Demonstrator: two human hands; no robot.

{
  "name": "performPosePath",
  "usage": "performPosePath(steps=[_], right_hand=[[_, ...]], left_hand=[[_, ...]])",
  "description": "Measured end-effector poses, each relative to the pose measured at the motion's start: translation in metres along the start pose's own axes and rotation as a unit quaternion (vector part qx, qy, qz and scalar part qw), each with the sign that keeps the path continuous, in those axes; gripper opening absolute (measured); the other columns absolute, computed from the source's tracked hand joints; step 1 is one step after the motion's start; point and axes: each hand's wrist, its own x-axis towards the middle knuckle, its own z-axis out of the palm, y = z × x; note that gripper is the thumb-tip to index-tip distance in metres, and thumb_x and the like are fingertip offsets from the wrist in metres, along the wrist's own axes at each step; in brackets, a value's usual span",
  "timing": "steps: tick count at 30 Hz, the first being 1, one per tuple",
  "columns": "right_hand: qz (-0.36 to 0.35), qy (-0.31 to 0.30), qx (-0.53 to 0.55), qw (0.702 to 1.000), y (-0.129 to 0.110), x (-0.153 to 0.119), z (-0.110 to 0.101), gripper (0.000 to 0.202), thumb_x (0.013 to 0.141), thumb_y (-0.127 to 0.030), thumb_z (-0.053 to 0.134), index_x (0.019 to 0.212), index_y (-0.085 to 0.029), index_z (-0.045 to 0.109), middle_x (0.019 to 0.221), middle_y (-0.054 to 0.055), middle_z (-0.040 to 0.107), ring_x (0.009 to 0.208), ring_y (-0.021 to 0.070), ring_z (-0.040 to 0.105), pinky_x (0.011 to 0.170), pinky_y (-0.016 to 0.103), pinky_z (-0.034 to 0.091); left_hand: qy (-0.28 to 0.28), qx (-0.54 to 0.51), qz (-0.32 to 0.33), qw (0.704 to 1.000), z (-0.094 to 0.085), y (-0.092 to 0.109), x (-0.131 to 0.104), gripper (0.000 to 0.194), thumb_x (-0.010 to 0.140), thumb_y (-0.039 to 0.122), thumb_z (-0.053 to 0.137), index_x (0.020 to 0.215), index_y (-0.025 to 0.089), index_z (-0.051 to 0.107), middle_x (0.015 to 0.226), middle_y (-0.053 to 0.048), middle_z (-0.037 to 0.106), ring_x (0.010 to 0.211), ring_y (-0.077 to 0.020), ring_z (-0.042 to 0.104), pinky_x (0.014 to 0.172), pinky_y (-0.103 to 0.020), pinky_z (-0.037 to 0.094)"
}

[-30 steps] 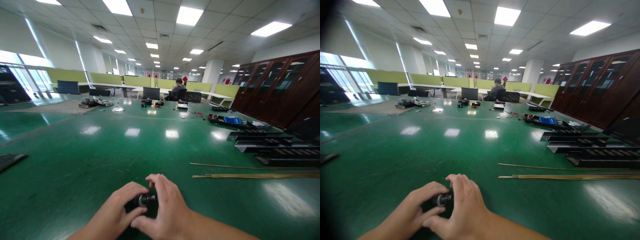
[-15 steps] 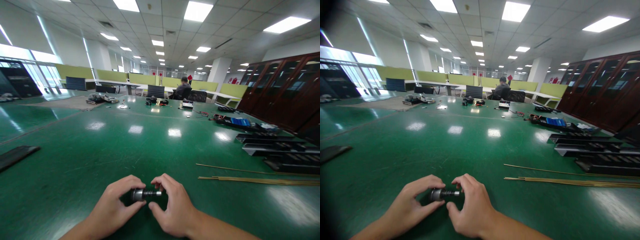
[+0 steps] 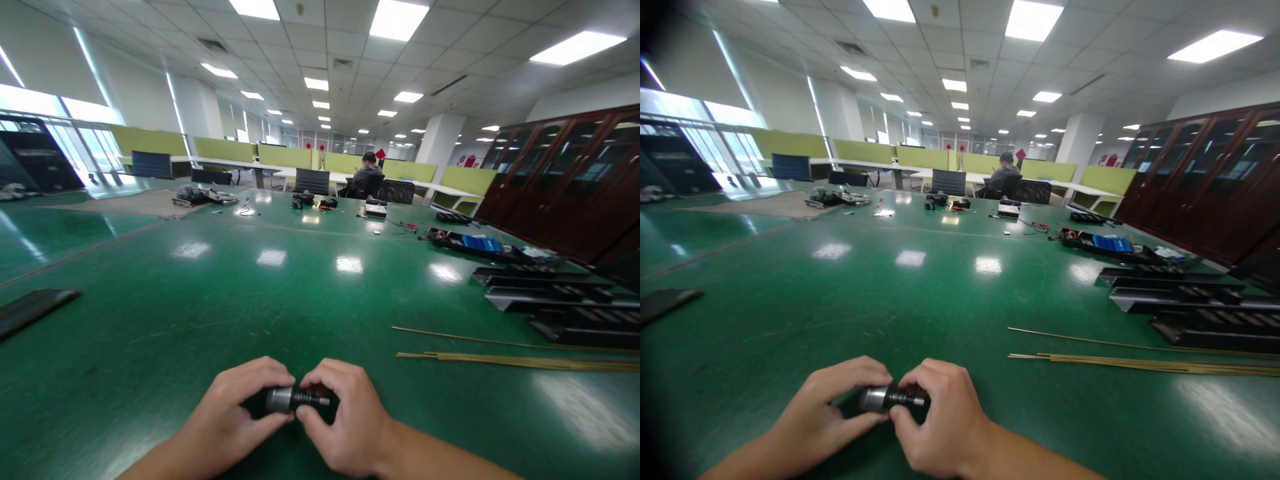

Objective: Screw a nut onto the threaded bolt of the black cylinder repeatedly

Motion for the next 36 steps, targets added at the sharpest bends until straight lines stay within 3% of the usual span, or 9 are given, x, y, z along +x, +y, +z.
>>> performPosePath(steps=[14,36], right_hand=[[-0.015,-0.015,0.020,1.000,0.0058,0.0006,0.0026,0.008,0.078,-0.024,0.070,0.085,-0.020,0.067,0.075,0.001,0.065,0.067,0.0163,0.061,0.065,0.028,0.042],[-0.016,-0.021,0.024,0.999,0.0051,0.0011,-0.0006,0.005,0.075,-0.020,0.070,0.080,-0.019,0.067,0.072,0.000,0.065,0.065,0.0163,0.061,0.063,0.027,0.042]], left_hand=[[-0.011,0.023,0.031,0.999,0.0006,0.0062,-0.0014,0.031,0.085,0.013,0.073,0.112,0.023,0.062,0.101,-0.004,0.068,0.093,-0.0140,0.068,0.081,-0.023,0.056],[-0.015,0.041,0.028,0.999,-0.0046,0.0037,-0.0042,0.031,0.086,0.011,0.070,0.114,0.022,0.063,0.103,-0.006,0.068,0.094,-0.0149,0.069,0.081,-0.024,0.056]])
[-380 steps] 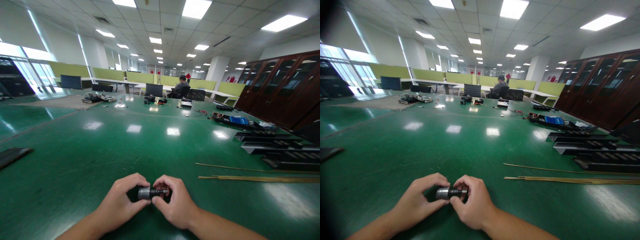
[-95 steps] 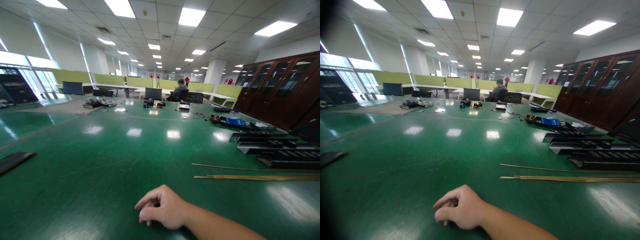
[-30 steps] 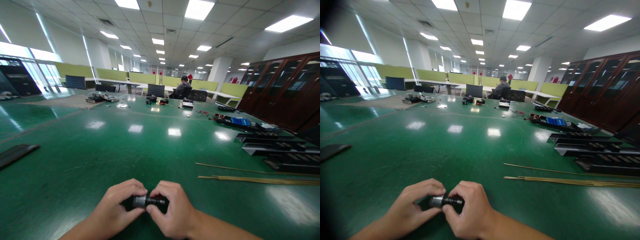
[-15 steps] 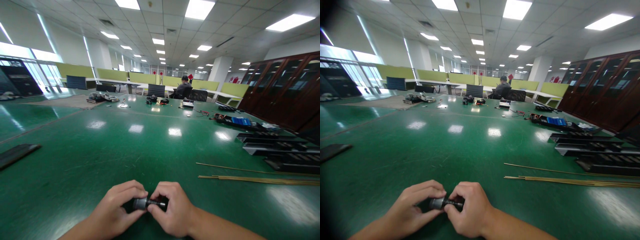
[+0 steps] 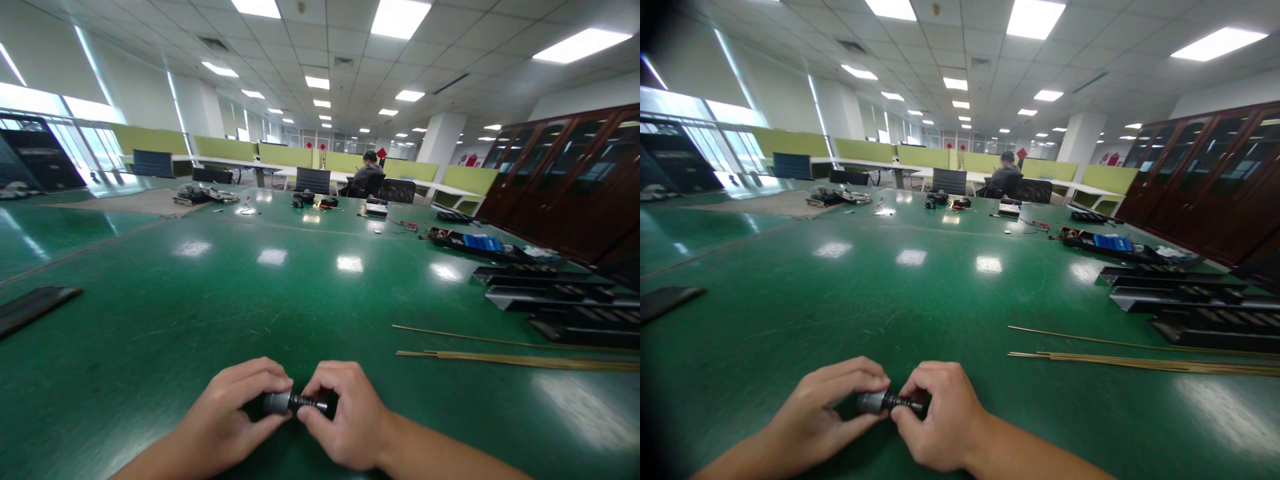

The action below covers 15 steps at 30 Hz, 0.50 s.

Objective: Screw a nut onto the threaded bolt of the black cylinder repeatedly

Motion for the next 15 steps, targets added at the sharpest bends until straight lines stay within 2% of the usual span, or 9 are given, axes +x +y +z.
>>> performPosePath(steps=[15], right_hand=[[0.002,0.019,0.001,1.000,-0.0006,-0.0004,0.0004,0.006,0.074,-0.019,0.069,0.080,-0.019,0.066,0.071,0.000,0.064,0.065,0.0166,0.060,0.063,0.028,0.043]], left_hand=[[0.016,0.007,0.002,1.000,-0.0026,-0.0029,-0.0002,0.033,0.084,0.010,0.071,0.114,0.022,0.063,0.105,-0.006,0.069,0.095,-0.0150,0.069,0.084,-0.024,0.057]])
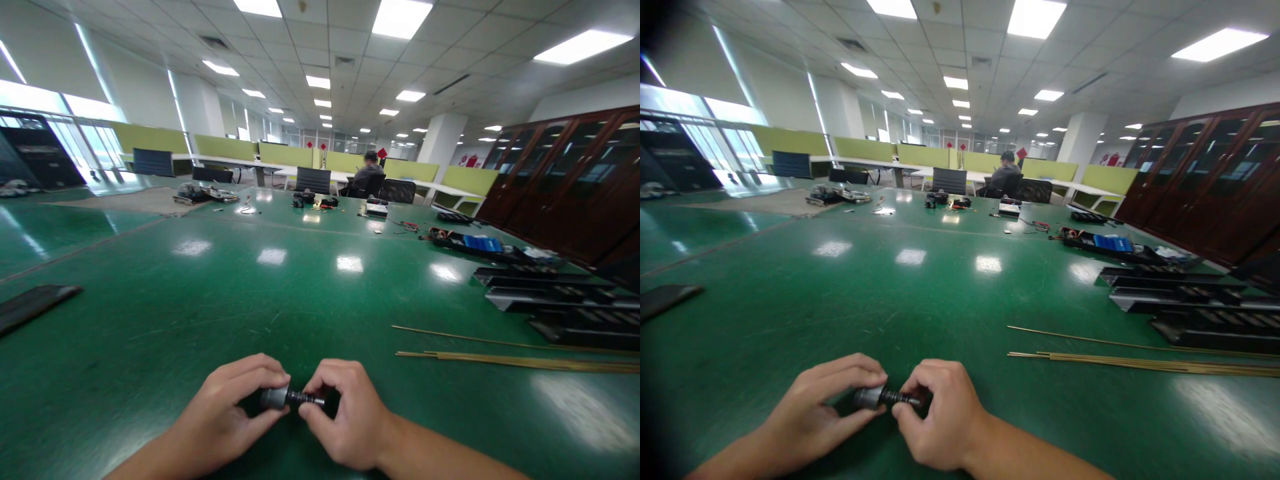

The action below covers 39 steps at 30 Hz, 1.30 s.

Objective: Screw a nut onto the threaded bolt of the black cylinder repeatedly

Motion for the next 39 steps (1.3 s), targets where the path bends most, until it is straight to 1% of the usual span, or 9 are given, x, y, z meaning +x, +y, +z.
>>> performPosePath(steps=[3,8,13,19,27,32,39], right_hand=[[0.003,0.004,0.001,1.000,-0.0008,0.0009,-0.0009,0.005,0.075,-0.019,0.068,0.079,-0.019,0.065,0.072,0.000,0.064,0.065,0.0166,0.060,0.063,0.028,0.042],[0.004,0.014,0.004,1.000,-0.0025,0.0010,-0.0009,0.005,0.076,-0.020,0.068,0.080,-0.020,0.065,0.072,0.000,0.064,0.064,0.0164,0.060,0.063,0.028,0.042],[0.010,0.024,0.008,1.000,-0.0027,0.0006,0.0002,0.011,0.078,-0.024,0.072,0.077,-0.020,0.063,0.070,-0.001,0.062,0.063,0.0151,0.058,0.062,0.027,0.041],[0.014,0.032,0.007,0.999,-0.0031,0.0022,0.0000,0.007,0.077,-0.022,0.070,0.076,-0.019,0.063,0.069,0.000,0.063,0.063,0.0157,0.059,0.063,0.028,0.042],[0.031,0.033,0.014,0.999,-0.0020,0.0030,-0.0013,0.007,0.077,-0.020,0.070,0.075,-0.020,0.063,0.068,-0.001,0.064,0.062,0.0155,0.059,0.063,0.027,0.043],[0.035,0.041,0.014,0.998,-0.0021,0.0021,-0.0019,0.008,0.077,-0.021,0.070,0.074,-0.019,0.062,0.068,-0.001,0.063,0.062,0.0153,0.059,0.063,0.028,0.042],[0.039,0.046,0.026,0.998,-0.0001,0.0021,-0.0021,0.008,0.078,-0.021,0.070,0.075,-0.019,0.063,0.068,-0.001,0.064,0.063,0.0151,0.059,0.063,0.027,0.041]], left_hand=[[0.000,0.001,-0.008,1.000,-0.0011,-0.0003,-0.0001,0.032,0.084,0.010,0.071,0.113,0.022,0.064,0.105,-0.006,0.069,0.096,-0.0155,0.069,0.084,-0.024,0.057],[0.009,0.004,-0.004,1.000,-0.0018,-0.0003,0.0014,0.029,0.084,0.013,0.072,0.111,0.021,0.065,0.104,-0.007,0.070,0.093,-0.0158,0.070,0.082,-0.024,0.057],[0.012,0.010,-0.003,1.000,-0.0018,-0.0011,0.0004,0.031,0.084,0.012,0.072,0.113,0.022,0.064,0.105,-0.006,0.069,0.095,-0.0149,0.070,0.084,-0.023,0.057],[0.005,0.008,-0.008,1.000,-0.0032,-0.0029,-0.0014,0.029,0.085,0.013,0.071,0.112,0.021,0.064,0.105,-0.007,0.069,0.095,-0.0155,0.069,0.083,-0.024,0.057],[0.017,0.015,-0.001,1.000,-0.0052,-0.0036,0.0022,0.031,0.085,0.012,0.072,0.112,0.021,0.063,0.104,-0.006,0.070,0.094,-0.0155,0.070,0.082,-0.024,0.057],[0.022,0.019,-0.001,1.000,-0.0055,-0.0054,0.0015,0.032,0.084,0.011,0.072,0.114,0.021,0.063,0.106,-0.006,0.070,0.096,-0.0156,0.070,0.085,-0.024,0.057],[0.033,0.022,-0.005,0.999,-0.0096,-0.0030,0.0042,0.030,0.084,0.012,0.072,0.112,0.021,0.064,0.105,-0.006,0.070,0.095,-0.0145,0.070,0.084,-0.022,0.057]])
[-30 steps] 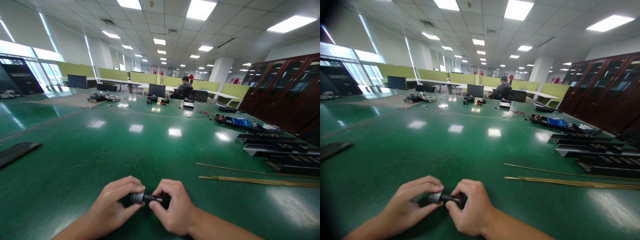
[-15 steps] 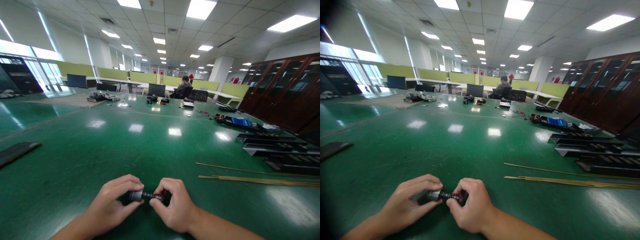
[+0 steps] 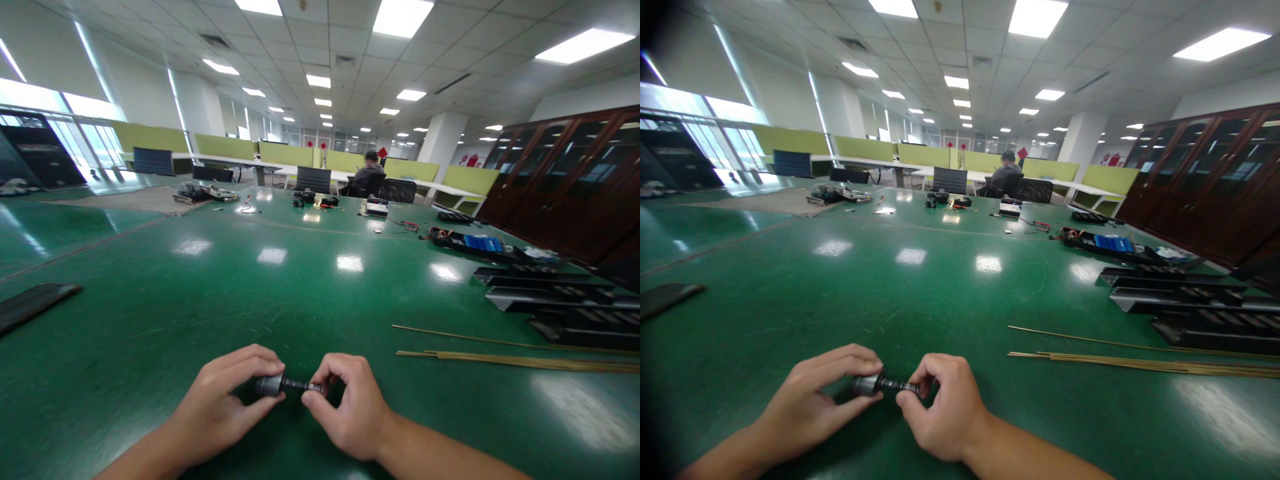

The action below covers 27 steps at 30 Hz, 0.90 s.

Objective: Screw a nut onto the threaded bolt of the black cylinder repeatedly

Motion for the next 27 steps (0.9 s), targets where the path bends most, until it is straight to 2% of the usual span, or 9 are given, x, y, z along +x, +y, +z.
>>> performPosePath(steps=[7,14,27], right_hand=[[0.004,0.009,0.001,1.000,0.0013,0.0007,0.0000,0.009,0.077,-0.020,0.071,0.076,-0.019,0.063,0.068,-0.002,0.064,0.064,0.0146,0.059,0.064,0.027,0.041],[0.008,0.007,0.011,1.000,0.0036,0.0010,0.0005,0.008,0.078,-0.020,0.071,0.077,-0.018,0.063,0.069,-0.002,0.064,0.064,0.0146,0.060,0.064,0.026,0.042],[0.013,0.012,0.013,1.000,0.0023,0.0016,-0.0007,0.008,0.077,-0.019,0.073,0.076,-0.018,0.065,0.069,-0.001,0.065,0.064,0.0146,0.060,0.063,0.027,0.041]], left_hand=[[0.015,0.004,0.005,1.000,-0.0015,-0.0004,0.0012,0.031,0.085,0.012,0.073,0.113,0.022,0.064,0.105,-0.005,0.069,0.095,-0.0133,0.070,0.085,-0.022,0.057],[0.008,-0.004,-0.019,1.000,-0.0016,-0.0019,0.0009,0.031,0.085,0.013,0.073,0.113,0.024,0.065,0.106,-0.003,0.069,0.097,-0.0132,0.069,0.085,-0.022,0.057],[-0.004,-0.003,-0.021,1.000,-0.0019,-0.0068,-0.0011,0.034,0.085,0.012,0.074,0.115,0.024,0.063,0.108,-0.003,0.068,0.098,-0.0126,0.068,0.086,-0.023,0.056]])
